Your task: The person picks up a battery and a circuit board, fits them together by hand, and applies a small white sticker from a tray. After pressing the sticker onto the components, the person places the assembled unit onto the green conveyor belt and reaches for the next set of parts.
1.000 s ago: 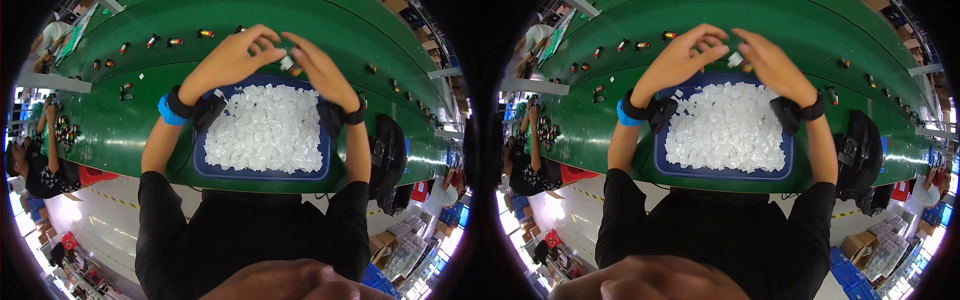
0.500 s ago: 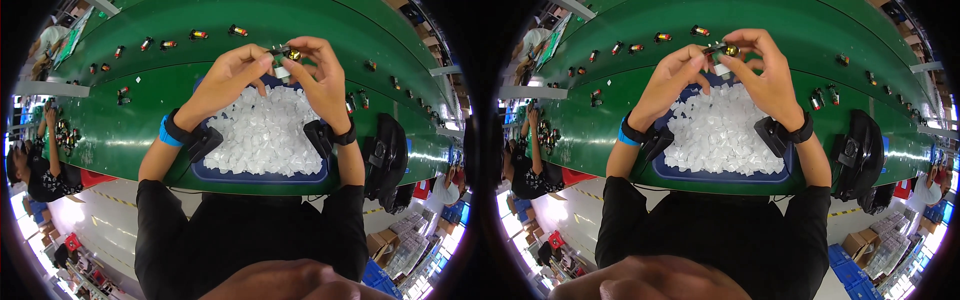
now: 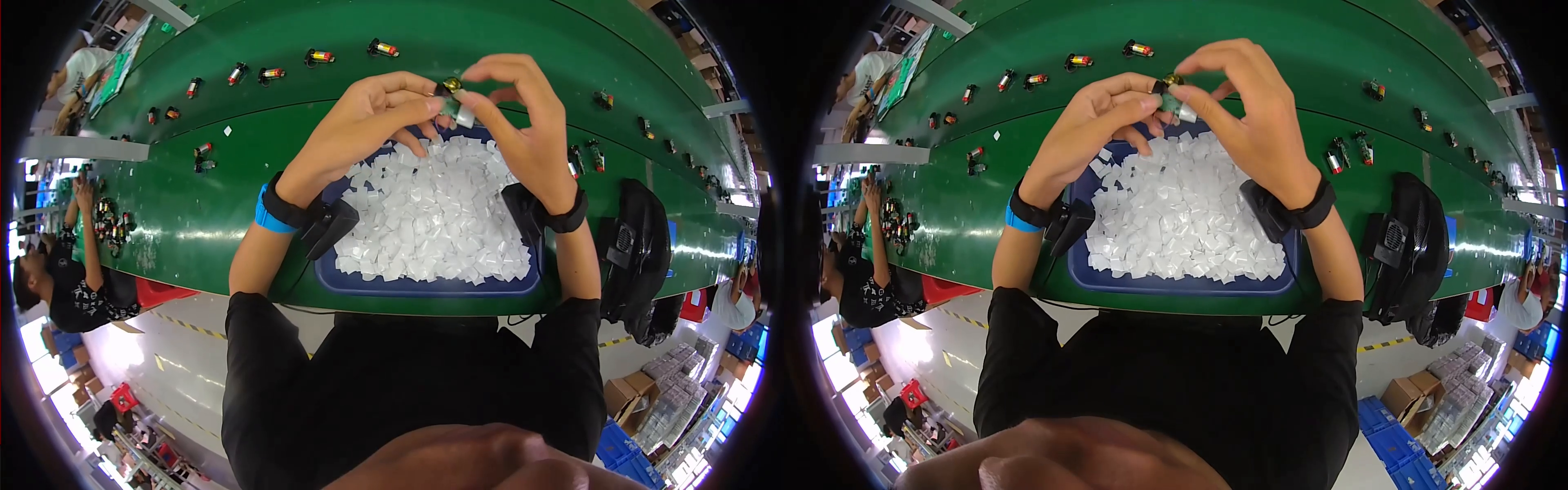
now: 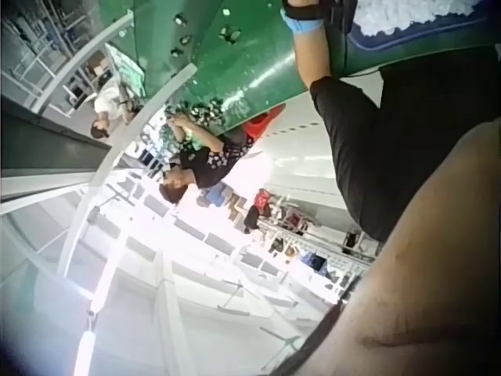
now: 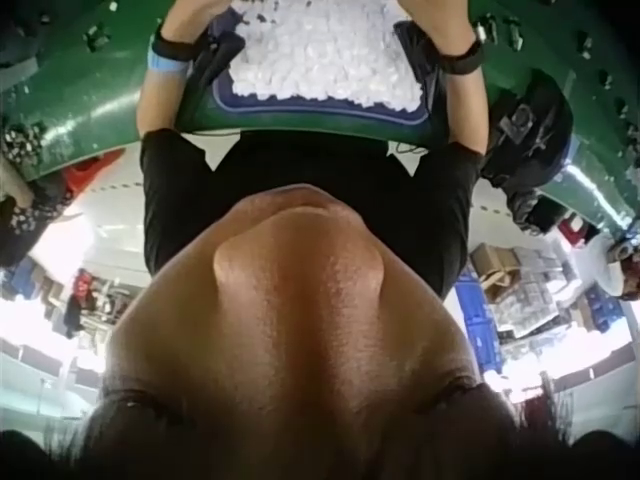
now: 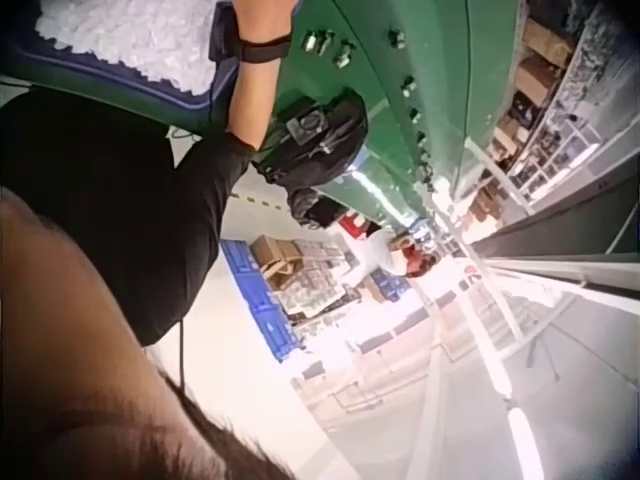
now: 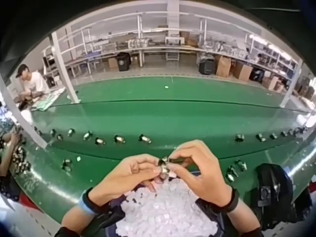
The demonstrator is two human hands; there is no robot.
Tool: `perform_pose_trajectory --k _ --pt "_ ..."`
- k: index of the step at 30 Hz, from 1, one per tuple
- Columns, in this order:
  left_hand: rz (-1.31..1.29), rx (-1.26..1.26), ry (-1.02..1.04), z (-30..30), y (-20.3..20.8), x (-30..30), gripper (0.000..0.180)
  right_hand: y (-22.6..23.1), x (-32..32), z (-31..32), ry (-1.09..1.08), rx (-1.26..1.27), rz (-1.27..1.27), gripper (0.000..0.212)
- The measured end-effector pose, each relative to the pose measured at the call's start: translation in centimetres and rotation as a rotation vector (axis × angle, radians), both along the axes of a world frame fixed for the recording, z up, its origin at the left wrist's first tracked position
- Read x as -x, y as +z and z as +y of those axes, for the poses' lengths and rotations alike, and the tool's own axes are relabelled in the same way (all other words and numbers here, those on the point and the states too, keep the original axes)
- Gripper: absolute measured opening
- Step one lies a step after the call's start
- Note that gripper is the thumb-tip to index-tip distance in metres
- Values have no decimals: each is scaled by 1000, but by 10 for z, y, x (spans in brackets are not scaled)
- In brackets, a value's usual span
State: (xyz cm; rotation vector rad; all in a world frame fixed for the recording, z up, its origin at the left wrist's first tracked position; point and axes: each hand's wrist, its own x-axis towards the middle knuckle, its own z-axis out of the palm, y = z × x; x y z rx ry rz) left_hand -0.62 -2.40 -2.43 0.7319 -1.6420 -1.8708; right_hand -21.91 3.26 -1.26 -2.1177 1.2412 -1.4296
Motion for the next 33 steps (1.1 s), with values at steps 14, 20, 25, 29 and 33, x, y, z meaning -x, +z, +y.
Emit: perform_pose_trajectory --k 14,20,25,29,33 --pt "-42 200 147 5 -4 0 32 -12 3 6 -109 -172 31 17" --pt "12 188 88 4 -7 -1 30 -4 17 3 -132 -388 -6 20" --pt "86 94 15 3 0 -2 29 2 11 3 104 -297 -115 24" --pt "97 34 -51 8 6 -2 26 5 19 5 217 -334 -88 26" --pt "80 98 -75 8 5 0 22 12 21 8 260 -353 -36 25"
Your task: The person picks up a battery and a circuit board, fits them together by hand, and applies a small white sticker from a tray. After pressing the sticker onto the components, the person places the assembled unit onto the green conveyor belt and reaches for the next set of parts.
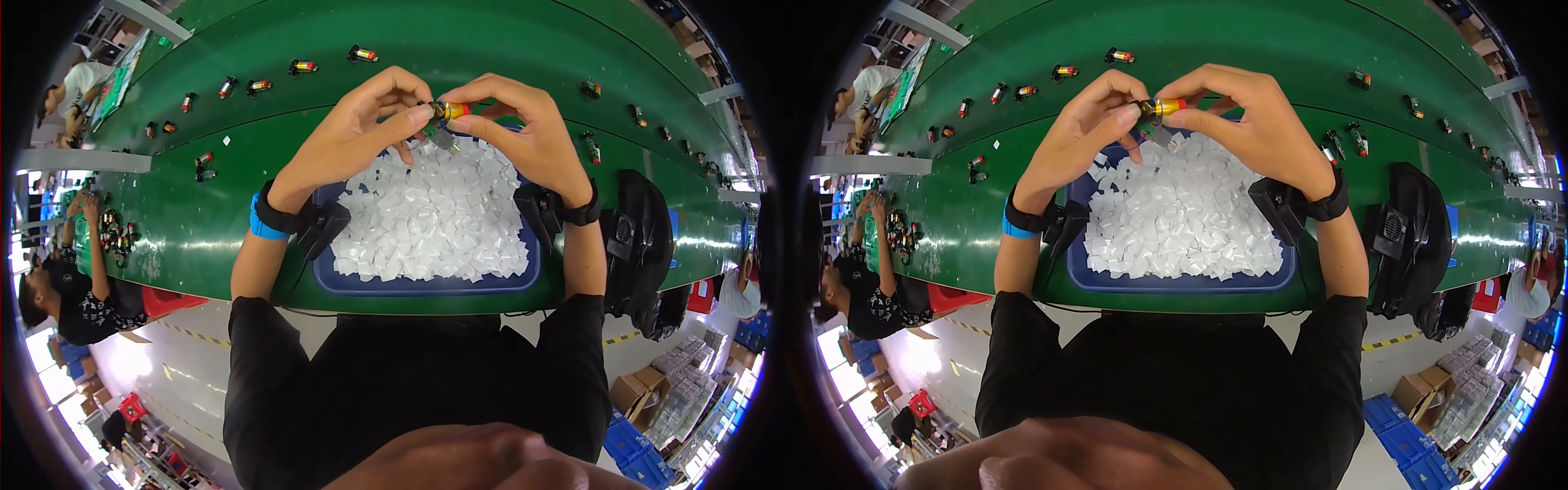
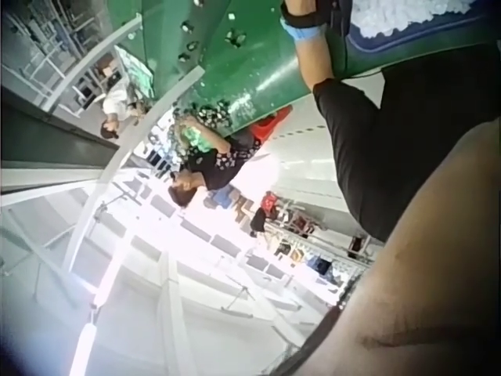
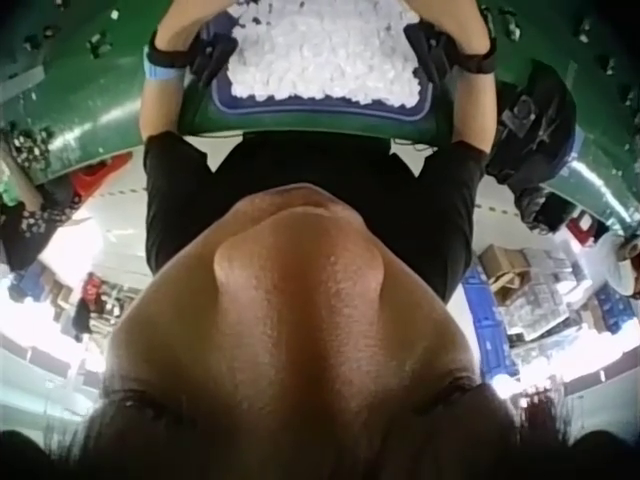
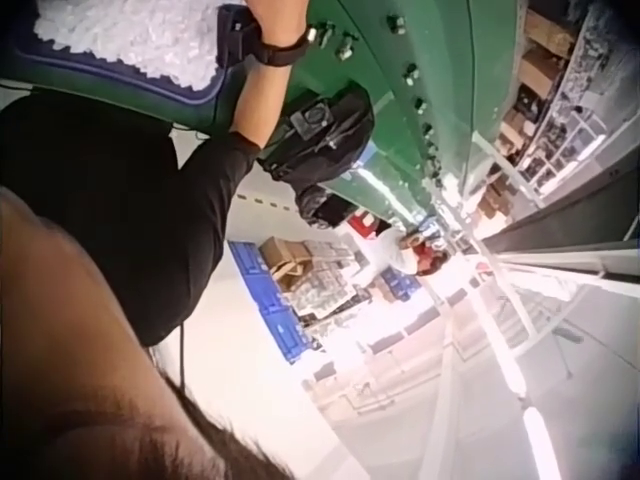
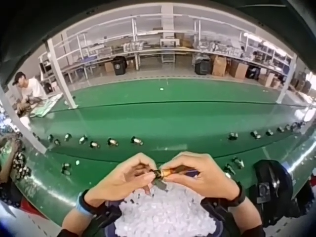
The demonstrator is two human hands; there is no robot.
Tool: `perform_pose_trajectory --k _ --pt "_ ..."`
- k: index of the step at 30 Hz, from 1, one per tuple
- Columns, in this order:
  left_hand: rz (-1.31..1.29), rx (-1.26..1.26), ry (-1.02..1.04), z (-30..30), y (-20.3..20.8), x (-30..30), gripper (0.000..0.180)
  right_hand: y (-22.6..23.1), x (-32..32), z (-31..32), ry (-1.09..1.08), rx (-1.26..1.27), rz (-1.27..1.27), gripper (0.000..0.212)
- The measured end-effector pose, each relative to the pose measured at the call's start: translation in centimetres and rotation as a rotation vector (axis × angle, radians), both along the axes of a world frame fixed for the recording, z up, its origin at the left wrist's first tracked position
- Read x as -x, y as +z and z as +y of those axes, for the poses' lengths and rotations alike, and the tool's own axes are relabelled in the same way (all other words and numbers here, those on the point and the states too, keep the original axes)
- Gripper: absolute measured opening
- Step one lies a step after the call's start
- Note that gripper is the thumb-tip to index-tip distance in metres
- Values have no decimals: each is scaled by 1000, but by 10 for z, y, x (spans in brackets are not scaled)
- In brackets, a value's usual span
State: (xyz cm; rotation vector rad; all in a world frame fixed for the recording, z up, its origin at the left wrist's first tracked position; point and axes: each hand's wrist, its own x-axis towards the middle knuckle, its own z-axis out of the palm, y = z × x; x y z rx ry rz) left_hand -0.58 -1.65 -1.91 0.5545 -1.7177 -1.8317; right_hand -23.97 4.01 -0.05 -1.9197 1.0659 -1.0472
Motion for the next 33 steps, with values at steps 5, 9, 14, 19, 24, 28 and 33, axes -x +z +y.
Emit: perform_pose_trajectory --k 5,9,14,19,24,28,33 --pt "44 88 -51 -1 -6 0 18 -1 2 1 18 21 67 23" --pt "31 124 -73 0 -5 -2 17 2 2 7 -13 72 177 22" --pt "-31 209 -126 -1 -3 -7 20 3 1 9 6 131 215 22" --pt "39 74 -99 -3 -6 -5 21 6 1 9 67 95 10 23" --pt "92 410 59 -3 -5 -5 19 8 -4 11 0 102 1 25" --pt "-23 423 9 0 4 -9 16 5 -3 10 15 52 6 24" --pt "-104 480 -10 4 9 -9 13 4 -3 9 71 -55 -15 23"
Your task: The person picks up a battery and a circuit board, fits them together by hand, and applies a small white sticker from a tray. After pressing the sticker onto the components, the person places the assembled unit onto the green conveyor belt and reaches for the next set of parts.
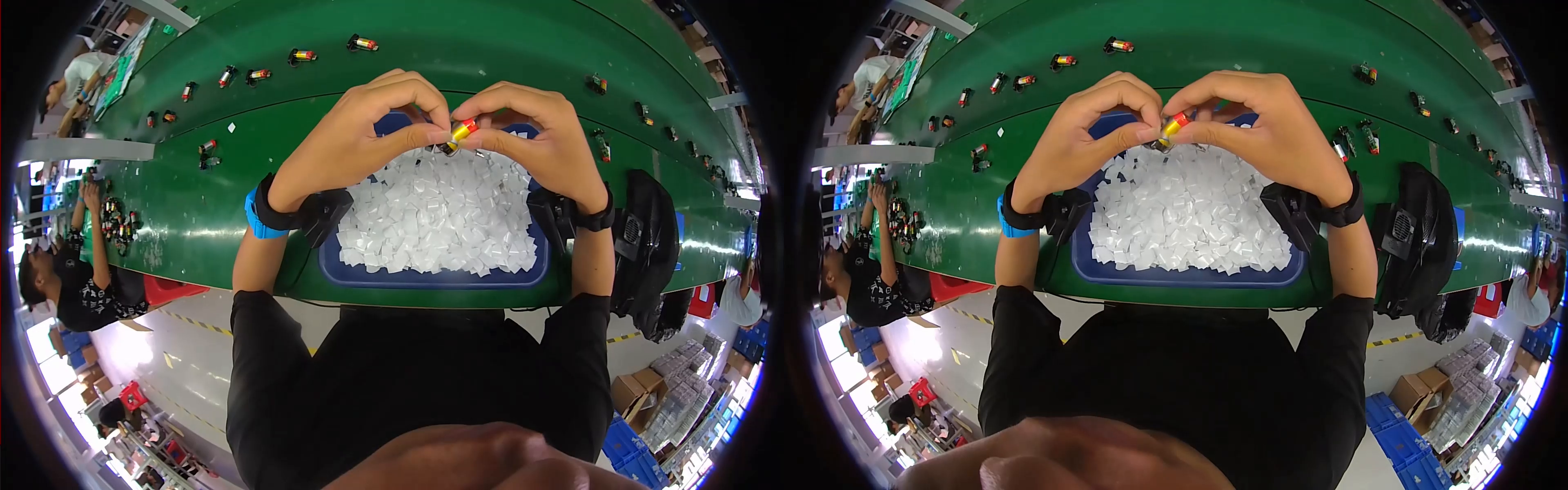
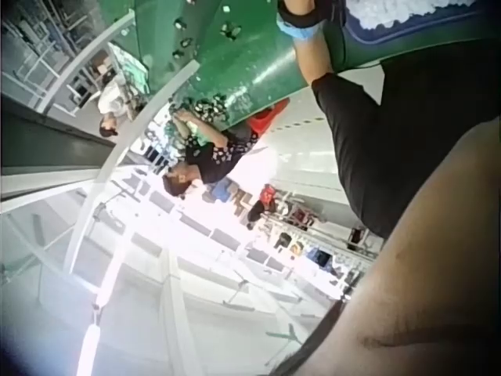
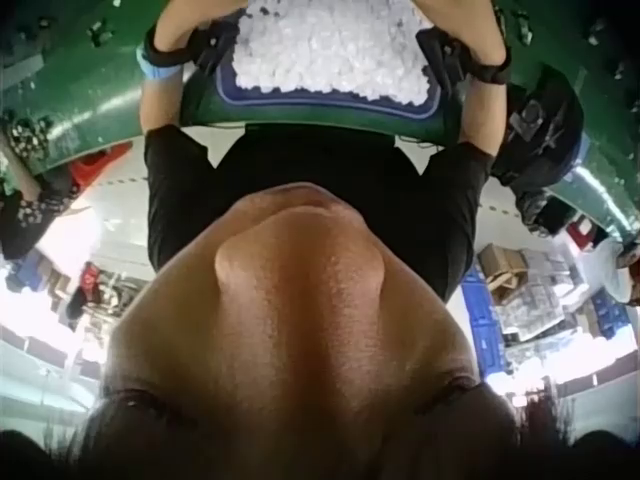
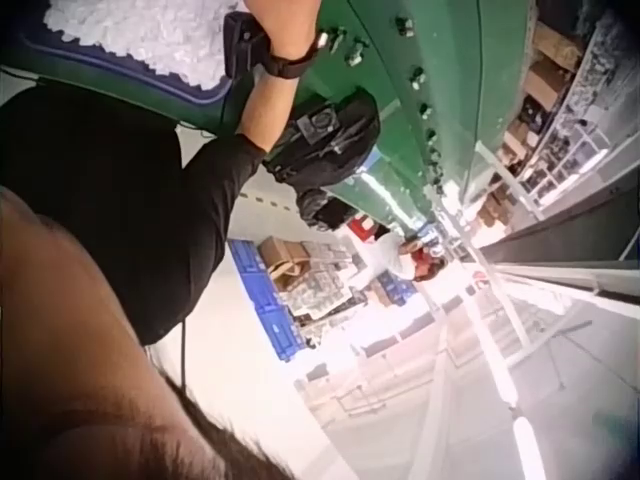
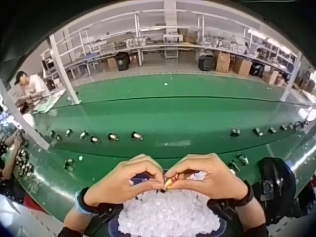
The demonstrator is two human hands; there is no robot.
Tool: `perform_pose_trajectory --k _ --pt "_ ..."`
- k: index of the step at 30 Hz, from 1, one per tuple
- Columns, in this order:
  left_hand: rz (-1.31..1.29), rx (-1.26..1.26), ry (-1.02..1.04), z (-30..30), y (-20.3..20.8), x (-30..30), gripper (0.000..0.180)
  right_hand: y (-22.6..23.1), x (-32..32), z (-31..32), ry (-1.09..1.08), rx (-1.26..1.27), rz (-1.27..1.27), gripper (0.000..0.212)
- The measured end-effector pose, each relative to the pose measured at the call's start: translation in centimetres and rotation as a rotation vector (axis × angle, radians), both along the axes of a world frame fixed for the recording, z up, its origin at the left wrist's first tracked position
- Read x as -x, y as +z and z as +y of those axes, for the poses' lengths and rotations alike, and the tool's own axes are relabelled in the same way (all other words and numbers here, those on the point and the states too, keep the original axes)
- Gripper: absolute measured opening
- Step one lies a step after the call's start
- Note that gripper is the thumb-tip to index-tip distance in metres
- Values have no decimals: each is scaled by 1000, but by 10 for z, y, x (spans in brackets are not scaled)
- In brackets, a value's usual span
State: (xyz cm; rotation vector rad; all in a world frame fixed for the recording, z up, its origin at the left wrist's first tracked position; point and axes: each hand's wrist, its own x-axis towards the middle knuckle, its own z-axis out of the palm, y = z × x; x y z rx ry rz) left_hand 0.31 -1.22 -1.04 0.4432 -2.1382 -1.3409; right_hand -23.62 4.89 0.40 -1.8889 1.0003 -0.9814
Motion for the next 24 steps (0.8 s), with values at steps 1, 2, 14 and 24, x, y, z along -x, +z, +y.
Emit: perform_pose_trajectory --k 1,2,14,24 --pt "-14 32 -4 0 1 0 12 0 0 0 1 1 -1 23" --pt "-15 34 -3 0 1 0 12 -2 0 0 -1 -35 -31 23" --pt "37 21 70 1 -11 4 14 -1 1 3 25 -128 -79 24" --pt "111 -7 68 0 -3 1 14 -1 2 3 -43 -127 -169 23"
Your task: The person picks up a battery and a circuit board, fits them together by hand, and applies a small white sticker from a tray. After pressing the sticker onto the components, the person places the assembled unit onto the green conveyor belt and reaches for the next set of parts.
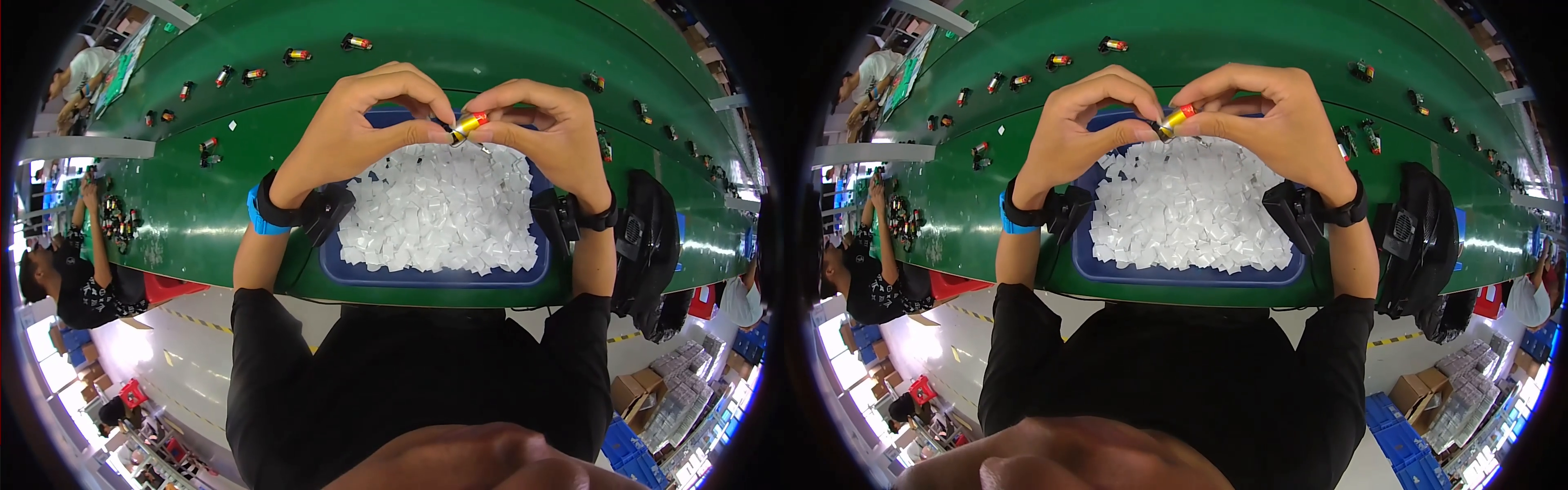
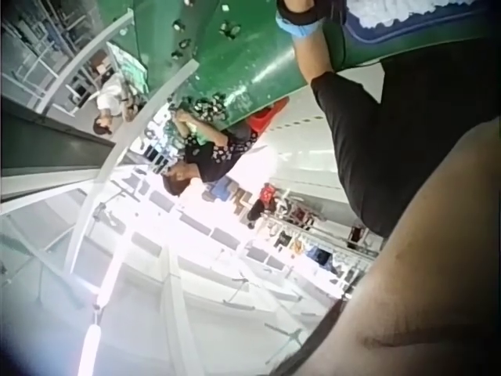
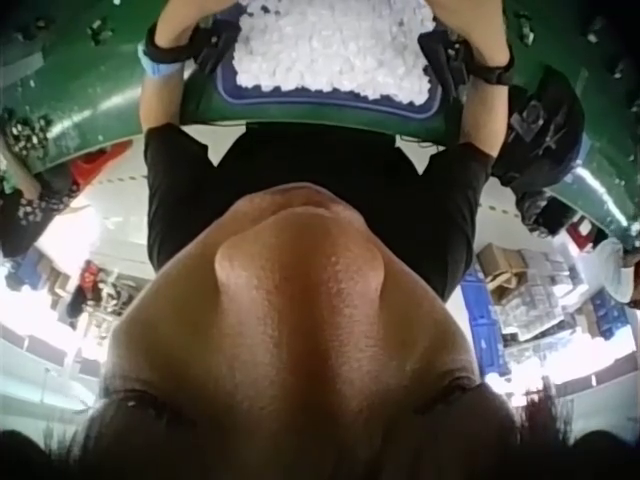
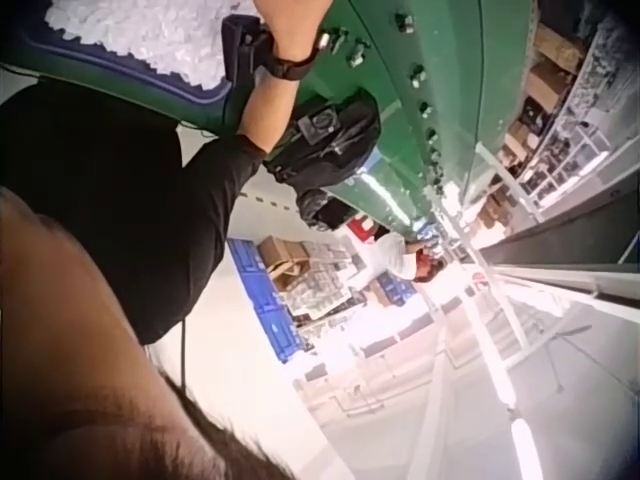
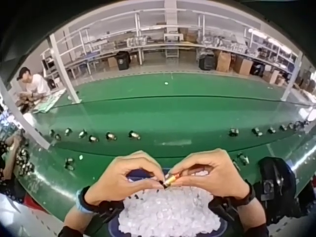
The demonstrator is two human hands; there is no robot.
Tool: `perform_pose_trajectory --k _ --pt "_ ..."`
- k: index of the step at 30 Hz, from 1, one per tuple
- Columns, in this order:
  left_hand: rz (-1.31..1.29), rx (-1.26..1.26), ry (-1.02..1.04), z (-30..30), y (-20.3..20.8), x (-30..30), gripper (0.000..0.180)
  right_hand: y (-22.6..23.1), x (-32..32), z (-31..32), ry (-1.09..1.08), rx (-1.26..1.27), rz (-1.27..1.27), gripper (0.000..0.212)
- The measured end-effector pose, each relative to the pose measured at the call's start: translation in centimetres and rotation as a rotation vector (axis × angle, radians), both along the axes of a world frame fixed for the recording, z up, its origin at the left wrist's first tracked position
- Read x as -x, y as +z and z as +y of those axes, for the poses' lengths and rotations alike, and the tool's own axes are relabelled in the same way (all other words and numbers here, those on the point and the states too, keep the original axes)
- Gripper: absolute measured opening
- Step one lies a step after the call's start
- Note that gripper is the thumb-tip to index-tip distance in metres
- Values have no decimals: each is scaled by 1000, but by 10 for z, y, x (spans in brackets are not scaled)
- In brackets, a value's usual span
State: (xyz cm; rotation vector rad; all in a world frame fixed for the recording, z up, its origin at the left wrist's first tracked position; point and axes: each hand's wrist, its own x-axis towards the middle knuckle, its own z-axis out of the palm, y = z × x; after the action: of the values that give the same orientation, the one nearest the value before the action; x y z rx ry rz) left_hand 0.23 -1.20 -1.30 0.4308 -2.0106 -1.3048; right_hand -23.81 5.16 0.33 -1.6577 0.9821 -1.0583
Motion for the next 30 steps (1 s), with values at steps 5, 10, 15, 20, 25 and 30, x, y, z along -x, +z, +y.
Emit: perform_pose_trajectory --k 5,10,15,20,25,30 --pt "-30 182 19 -5 -6 3 8 -3 -1 -1 8 -36 -33 23" --pt "-87 418 155 -4 -3 6 5 -9 -1 -5 -76 -58 -33 23" --pt "-23 399 224 0 -12 10 7 -6 -5 -4 -46 -54 -7 20" --pt "40 111 144 5 -16 14 11 -3 -5 -2 55 87 329 20" --pt "124 25 88 5 -20 14 11 -6 -2 -4 15 -75 60 23" --pt "167 156 41 1 -20 10 10 -8 1 -7 76 -355 -189 26"
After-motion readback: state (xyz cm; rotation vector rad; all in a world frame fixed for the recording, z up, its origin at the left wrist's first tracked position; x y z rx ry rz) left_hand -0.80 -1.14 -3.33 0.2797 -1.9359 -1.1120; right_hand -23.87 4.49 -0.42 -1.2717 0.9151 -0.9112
